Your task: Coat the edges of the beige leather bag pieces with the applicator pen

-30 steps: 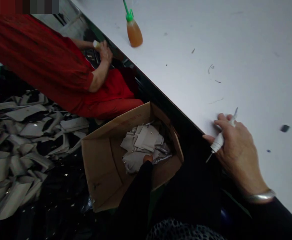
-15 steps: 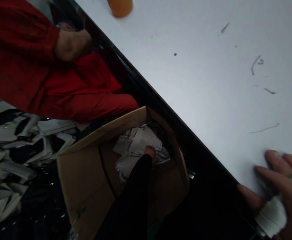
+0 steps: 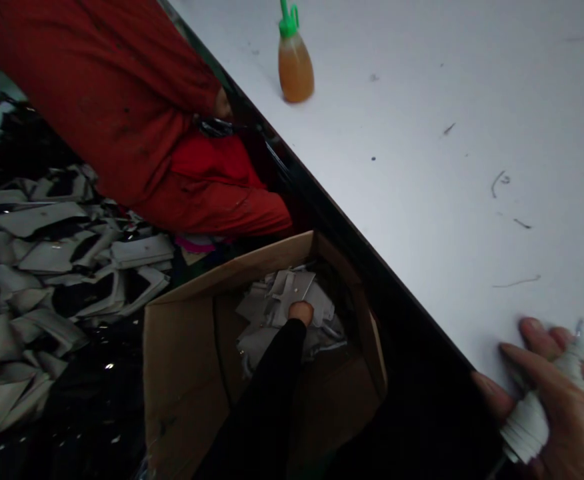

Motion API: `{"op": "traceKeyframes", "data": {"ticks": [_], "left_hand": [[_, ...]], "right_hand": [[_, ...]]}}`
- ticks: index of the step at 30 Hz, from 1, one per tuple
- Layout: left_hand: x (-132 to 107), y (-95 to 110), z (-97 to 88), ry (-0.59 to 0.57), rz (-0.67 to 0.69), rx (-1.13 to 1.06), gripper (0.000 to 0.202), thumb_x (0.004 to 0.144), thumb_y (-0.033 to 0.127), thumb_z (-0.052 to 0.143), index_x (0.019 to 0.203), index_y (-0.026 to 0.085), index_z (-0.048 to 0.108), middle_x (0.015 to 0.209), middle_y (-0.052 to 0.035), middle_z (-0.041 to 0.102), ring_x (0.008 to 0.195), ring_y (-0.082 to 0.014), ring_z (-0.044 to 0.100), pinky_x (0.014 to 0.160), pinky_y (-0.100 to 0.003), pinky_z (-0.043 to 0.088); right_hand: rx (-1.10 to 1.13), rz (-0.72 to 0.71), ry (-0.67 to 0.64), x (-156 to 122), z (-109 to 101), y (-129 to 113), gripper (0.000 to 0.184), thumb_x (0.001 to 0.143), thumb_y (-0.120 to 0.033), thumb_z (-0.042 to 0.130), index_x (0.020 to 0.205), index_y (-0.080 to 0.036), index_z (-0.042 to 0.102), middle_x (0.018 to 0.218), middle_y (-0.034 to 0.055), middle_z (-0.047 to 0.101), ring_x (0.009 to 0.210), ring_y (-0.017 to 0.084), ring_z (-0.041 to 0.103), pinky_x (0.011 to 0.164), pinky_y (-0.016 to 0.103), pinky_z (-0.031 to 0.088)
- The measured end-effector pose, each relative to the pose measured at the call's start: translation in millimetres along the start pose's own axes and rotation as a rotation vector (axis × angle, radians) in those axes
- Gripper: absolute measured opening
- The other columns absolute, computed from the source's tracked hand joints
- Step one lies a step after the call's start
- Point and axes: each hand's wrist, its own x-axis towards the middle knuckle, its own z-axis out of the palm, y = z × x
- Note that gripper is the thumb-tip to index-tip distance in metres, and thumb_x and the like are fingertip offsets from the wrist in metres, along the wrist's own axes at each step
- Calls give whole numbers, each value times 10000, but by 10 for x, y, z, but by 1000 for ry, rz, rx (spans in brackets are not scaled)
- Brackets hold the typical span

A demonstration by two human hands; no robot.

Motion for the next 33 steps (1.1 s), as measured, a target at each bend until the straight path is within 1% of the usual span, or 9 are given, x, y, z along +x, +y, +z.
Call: {"op": "traceKeyframes", "data": {"ticks": [4,8,14,16,18,21,25,29,33], "left_hand": [[-540,-81,20,199,48,-61,286,987,375,668,1144,137,682,1121,-82,709,989,-213,695,895,-428,597],[-1153,-111,-98,494,135,-98,258,952,303,664,727,177,657,788,-43,674,833,-229,683,847,-397,547],[-2256,-11,-563,931,252,-81,455,994,309,522,552,207,556,597,-64,592,642,-216,629,664,-349,449],[-2696,69,-768,1036,373,-66,447,1002,289,517,565,205,555,570,-45,581,609,-191,608,633,-332,416],[-3153,168,-983,1151,629,-100,389,986,215,538,598,198,567,551,-21,569,560,-164,573,597,-323,382],[-3821,336,-1288,1175,969,-205,265,971,168,523,734,189,640,563,-6,565,525,-153,532,571,-321,355],[-4586,576,-1554,1135,1276,-313,320,1027,315,473,811,197,678,546,-11,551,491,-165,517,563,-335,388],[-5116,831,-1595,1059,1419,-393,361,1032,391,489,830,196,716,521,-15,543,483,-170,512,565,-346,397],[-5378,1129,-1468,962,1560,-490,364,1016,400,501,810,192,718,475,-13,517,425,-154,437,540,-354,332]], "right_hand": [[9,-62,-33,66,-61,-94,489,990,-507,562,1427,-294,504,1661,121,400,1500,442,408,1178,699,411],[57,-119,4,95,-52,-140,517,1028,-556,503,1400,-197,520,1652,192,395,1511,458,382,1170,707,388],[135,-144,86,159,-13,-180,538,1033,-628,477,1252,-155,611,1520,226,540,1402,455,515,1114,675,445],[263,-59,129,118,-75,-223,526,1027,-635,497,1226,-166,629,1397,210,641,1357,432,567,1074,637,497],[441,77,189,-6,-197,-297,497,1030,-627,506,1221,-188,643,1296,174,707,1305,393,625,1042,576,542],[711,206,219,-329,-503,-461,406,1042,-588,509,1153,-232,671,1208,117,757,1124,319,738,961,466,598],[880,193,224,-851,-1067,-687,365,1031,-557,541,1197,-268,689,1191,83,766,1057,278,764,907,396,626],[880,111,164,-1353,-1573,-803,532,921,-580,695,1374,-310,626,1360,88,707,1191,309,720,947,420,636],[804,170,209,-1847,-1873,-775,573,827,-627,752,1287,-293,682,1202,91,776,1059,325,770,799,377,676]]}}
